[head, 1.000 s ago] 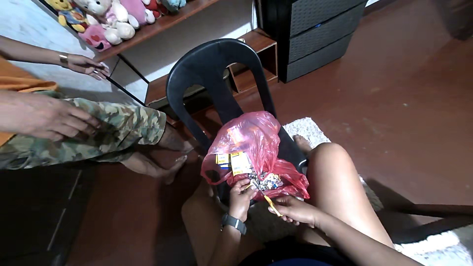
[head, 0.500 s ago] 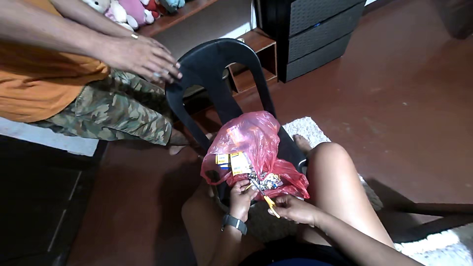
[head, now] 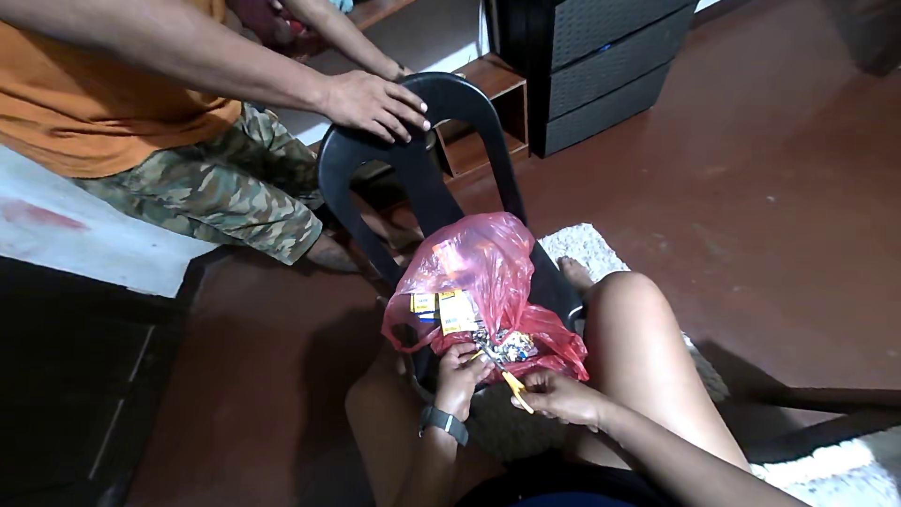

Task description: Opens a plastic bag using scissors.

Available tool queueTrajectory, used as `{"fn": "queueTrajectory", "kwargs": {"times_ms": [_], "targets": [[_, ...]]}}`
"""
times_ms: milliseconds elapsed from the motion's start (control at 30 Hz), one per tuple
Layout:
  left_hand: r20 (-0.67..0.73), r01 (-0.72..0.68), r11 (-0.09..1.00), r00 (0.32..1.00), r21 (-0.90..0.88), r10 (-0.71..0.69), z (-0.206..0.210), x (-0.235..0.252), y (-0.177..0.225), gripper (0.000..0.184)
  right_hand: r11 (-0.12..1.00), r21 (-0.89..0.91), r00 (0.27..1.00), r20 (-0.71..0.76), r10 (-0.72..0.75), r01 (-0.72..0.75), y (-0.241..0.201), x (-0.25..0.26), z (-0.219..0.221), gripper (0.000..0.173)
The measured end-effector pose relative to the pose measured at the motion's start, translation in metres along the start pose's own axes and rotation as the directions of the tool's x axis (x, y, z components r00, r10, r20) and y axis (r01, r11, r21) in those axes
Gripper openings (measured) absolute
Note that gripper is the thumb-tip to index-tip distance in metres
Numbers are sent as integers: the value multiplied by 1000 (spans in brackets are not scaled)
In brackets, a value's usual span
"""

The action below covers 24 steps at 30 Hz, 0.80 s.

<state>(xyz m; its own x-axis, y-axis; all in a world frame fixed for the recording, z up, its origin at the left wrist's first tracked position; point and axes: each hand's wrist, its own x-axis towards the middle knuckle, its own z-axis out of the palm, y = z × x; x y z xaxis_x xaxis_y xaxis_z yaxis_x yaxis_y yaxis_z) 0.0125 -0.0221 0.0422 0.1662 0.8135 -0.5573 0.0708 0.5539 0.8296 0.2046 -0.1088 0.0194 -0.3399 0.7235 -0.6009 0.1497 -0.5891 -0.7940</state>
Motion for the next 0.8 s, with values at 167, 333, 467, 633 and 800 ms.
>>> {"fn": "queueTrajectory", "kwargs": {"times_ms": [167, 333, 467, 633, 800], "targets": [[7, -3, 1000, 1000, 22, 3, -4, 1, -3, 41, 1000, 3, 1000, -1, 18, -18, 2, 2, 1, 30], [52, -13, 998, 999, 62, 10, -2, -1, -3, 42, 999, 6, 999, -4, 46, -46, -4, 1, 2, 38], [38, -20, 998, 999, 65, 18, -4, 0, -1, 43, 1000, 19, 1000, 22, 18, -19, -2, 1, 0, 30], [61, -4, 997, 998, 79, -1, -4, -1, 0, 42, 998, 36, 999, 11, 46, -46, -2, 1, 2, 32], [74, 0, 996, 997, 87, -7, -3, -2, -2, 43, 996, 82, 999, 25, 41, -43, -1, 3, 2, 32]]}}
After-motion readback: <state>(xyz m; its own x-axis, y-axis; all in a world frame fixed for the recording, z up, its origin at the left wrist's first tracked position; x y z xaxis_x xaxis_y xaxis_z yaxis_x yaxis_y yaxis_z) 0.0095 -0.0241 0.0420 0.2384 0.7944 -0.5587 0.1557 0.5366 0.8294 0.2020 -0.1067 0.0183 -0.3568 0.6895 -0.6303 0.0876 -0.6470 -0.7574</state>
